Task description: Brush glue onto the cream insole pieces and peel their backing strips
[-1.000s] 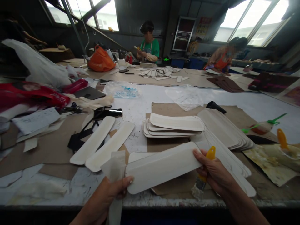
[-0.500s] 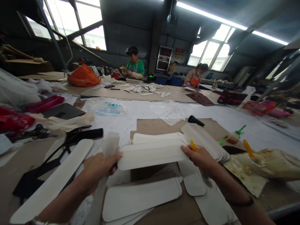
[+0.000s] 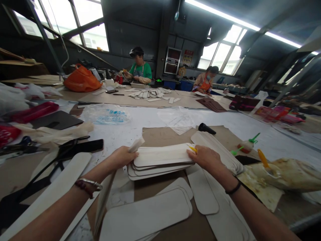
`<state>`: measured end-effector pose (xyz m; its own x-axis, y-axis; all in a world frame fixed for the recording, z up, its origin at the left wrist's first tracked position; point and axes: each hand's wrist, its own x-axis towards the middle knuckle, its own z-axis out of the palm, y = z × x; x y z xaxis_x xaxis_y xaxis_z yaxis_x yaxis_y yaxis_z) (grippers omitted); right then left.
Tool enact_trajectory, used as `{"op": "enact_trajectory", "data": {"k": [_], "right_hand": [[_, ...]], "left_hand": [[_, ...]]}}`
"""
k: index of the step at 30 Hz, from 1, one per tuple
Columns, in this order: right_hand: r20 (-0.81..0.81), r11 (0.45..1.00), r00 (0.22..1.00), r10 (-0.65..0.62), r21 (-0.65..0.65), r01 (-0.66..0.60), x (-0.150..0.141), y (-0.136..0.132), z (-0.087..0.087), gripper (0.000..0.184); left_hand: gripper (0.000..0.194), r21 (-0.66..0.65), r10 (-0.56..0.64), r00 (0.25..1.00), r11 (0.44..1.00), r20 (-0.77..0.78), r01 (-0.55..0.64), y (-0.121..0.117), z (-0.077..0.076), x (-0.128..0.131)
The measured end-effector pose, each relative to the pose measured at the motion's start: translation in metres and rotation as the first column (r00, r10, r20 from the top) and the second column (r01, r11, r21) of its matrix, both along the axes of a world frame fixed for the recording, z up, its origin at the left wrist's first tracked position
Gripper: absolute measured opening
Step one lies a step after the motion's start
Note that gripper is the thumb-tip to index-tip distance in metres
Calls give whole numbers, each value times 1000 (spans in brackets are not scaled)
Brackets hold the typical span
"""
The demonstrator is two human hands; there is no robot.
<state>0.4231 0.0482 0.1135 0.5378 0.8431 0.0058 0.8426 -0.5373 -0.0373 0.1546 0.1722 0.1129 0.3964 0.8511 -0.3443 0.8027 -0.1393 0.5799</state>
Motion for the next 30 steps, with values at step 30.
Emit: {"op": "enact_trajectory", "data": {"k": [30], "right_hand": [[-903,887,171,394,423,188,-151,-78,-17,54]], "left_hand": [[38,-317,340,893,916,294,-245,-137,-60,-110]]}}
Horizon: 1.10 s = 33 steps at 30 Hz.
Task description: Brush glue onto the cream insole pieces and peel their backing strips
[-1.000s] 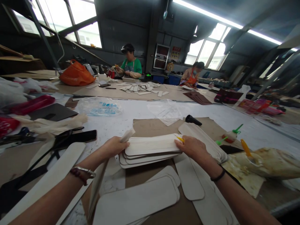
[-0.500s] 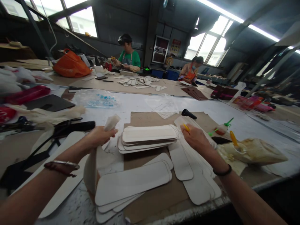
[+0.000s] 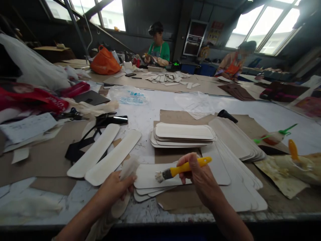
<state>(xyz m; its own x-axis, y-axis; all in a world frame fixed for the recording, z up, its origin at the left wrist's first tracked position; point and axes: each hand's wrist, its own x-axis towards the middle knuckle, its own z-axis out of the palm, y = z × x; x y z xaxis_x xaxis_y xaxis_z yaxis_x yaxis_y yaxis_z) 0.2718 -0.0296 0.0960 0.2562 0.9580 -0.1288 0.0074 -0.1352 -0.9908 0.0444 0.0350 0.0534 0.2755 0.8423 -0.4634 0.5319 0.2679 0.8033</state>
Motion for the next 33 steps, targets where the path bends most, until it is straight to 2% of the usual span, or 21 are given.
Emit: {"op": "enact_trajectory", "data": {"k": [3,5,8,12,14,18,21,24,28,30,33], "right_hand": [[-110,1000,994,-13,-23,10,-20,1,-15,39],[-110,998,994,-12,-58,6,-29,0,-21,31],[2,994,1000,-4,-113,4,-31,-4,-23,27],[197,987,978,-62,-133,89,-23,-9,-18,25],[203,988,976,-77,-117,102,-22,-11,-17,24],[93,993,995,-45,-102,54,-28,-11,-23,24],[186,993,981,-63,-84,80,-23,-11,-29,25],[434,984,891,-132,-54,172,-4,-13,-28,24],[694,960,680,-235,54,276,26,-19,-19,19],[769,952,578,-274,130,279,36,-21,-15,16],[827,944,459,-325,253,212,42,-21,-17,11]], "left_hand": [[33,-36,10,999,999,47,-8,-6,0,3],[32,-74,-1,997,997,72,6,-11,0,4],[33,-122,14,995,993,103,-1,-18,-4,6],[36,-163,46,988,986,150,-21,-24,-7,6],[37,-172,62,984,984,168,-33,-25,-7,6],[36,-166,97,980,984,172,-69,-27,-10,6],[37,-158,115,981,983,157,-90,-29,-14,5],[40,-144,118,982,985,145,-97,-30,-18,4],[41,-139,139,981,983,137,-120,-33,-21,5],[42,-137,162,978,980,133,-144,-35,-23,5],[47,-140,168,980,978,110,-152,-37,-29,4]]}}
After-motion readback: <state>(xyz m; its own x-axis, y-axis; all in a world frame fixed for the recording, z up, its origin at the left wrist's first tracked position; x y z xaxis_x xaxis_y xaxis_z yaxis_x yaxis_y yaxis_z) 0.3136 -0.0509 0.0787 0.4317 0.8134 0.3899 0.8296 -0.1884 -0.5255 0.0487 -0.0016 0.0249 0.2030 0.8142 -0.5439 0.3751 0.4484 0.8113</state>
